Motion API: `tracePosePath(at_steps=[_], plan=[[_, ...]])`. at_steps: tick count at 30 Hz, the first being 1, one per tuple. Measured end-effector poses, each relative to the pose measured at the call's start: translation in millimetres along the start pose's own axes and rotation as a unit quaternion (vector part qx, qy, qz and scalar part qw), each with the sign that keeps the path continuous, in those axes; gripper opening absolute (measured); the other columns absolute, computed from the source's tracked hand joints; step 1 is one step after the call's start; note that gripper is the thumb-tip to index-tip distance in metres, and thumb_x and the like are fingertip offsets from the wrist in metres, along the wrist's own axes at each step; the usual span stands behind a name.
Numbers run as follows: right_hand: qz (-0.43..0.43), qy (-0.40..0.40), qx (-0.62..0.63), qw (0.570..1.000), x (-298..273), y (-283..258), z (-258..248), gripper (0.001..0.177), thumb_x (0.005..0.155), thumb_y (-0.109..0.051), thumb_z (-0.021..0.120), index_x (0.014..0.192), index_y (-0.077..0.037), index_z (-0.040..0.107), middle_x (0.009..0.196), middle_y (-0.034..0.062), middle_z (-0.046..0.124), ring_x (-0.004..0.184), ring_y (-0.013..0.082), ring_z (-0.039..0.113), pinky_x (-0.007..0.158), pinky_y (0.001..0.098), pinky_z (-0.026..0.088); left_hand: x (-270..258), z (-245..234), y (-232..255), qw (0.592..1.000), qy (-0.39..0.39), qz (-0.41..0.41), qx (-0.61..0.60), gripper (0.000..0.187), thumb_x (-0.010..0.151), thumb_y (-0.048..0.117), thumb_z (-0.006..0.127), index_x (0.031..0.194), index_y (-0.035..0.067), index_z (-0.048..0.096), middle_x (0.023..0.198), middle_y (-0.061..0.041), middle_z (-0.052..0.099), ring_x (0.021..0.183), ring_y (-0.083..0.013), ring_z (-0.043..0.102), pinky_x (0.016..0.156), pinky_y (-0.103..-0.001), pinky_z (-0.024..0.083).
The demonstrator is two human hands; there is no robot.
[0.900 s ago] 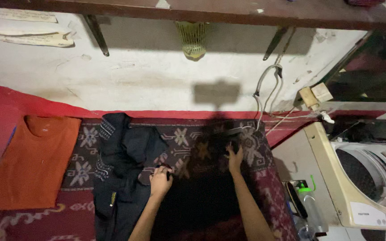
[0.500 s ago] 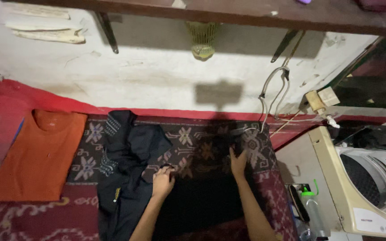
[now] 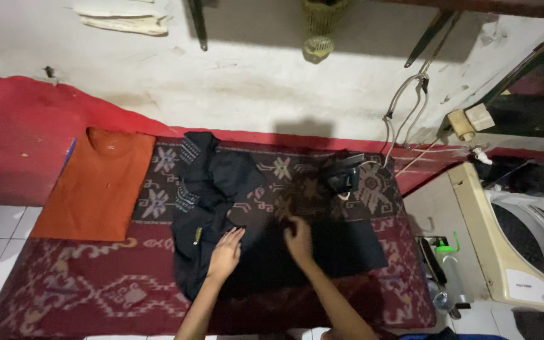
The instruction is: The person spreads a black shirt onto a patterned mat, smoothing it by hand and then sliding a hot iron over the fabric several times before folding the shirt.
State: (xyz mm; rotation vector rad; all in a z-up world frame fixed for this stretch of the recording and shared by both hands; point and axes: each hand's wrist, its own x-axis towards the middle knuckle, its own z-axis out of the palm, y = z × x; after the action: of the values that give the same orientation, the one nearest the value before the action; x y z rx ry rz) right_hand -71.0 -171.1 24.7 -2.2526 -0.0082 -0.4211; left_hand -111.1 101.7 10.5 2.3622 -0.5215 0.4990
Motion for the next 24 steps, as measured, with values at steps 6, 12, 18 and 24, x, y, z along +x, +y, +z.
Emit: tracePosePath(at_steps=[6,12,18,24], plan=[[-0.247,-0.268,-0.034,0.931,-79.8,-71.7,46.4,0.048,0.095,-0.028,0.071,0.137,-0.008,0.060,0.148,0.0167,0.055,0.149,0.0429,0.038,0.121,0.0526,0.032,-50.5,-71.9,2.7,0.988,-0.073,-0.135,0.006,0.026,0.093,0.015,0.063,0.117,0.008,0.069,0.118,-0.009,0.068,0.117,-0.0309,0.062,0.101,-0.041,0.051],[-0.368,-0.326,-0.091,0.866,-127.4,-105.8,51.1,0.057,0.093,-0.044,0.069,0.140,-0.013,0.062,0.156,0.0190,0.045,0.147,0.0464,0.036,0.119,0.0613,0.027,-88.3,-143.0,5.1,0.990,-0.142,0.000,0.008,0.057,0.069,0.035,0.084,0.114,0.004,0.066,0.116,-0.015,0.061,0.111,-0.0362,0.057,0.097,-0.044,0.047],[-0.333,-0.284,-0.149,0.887,-146.6,-114.2,46.7,0.055,0.095,-0.043,0.068,0.140,-0.012,0.062,0.156,0.0174,0.048,0.146,0.0475,0.033,0.116,0.0645,0.025,-116.3,-155.7,-11.9,0.990,-0.136,0.008,0.027,0.044,0.065,0.018,0.074,0.107,0.005,0.068,0.115,-0.013,0.063,0.112,-0.0344,0.060,0.094,-0.043,0.052],[-0.276,-0.205,-0.014,0.939,-166.6,-140.5,58.2,0.071,0.078,-0.036,0.082,0.133,0.001,0.058,0.140,0.0194,0.055,0.139,0.0441,0.042,0.113,0.0595,0.031,-106.1,-123.2,5.3,0.993,-0.043,0.113,0.002,0.020,0.078,0.010,0.069,0.097,0.007,0.070,0.095,-0.011,0.064,0.093,-0.0342,0.063,0.086,-0.046,0.052]])
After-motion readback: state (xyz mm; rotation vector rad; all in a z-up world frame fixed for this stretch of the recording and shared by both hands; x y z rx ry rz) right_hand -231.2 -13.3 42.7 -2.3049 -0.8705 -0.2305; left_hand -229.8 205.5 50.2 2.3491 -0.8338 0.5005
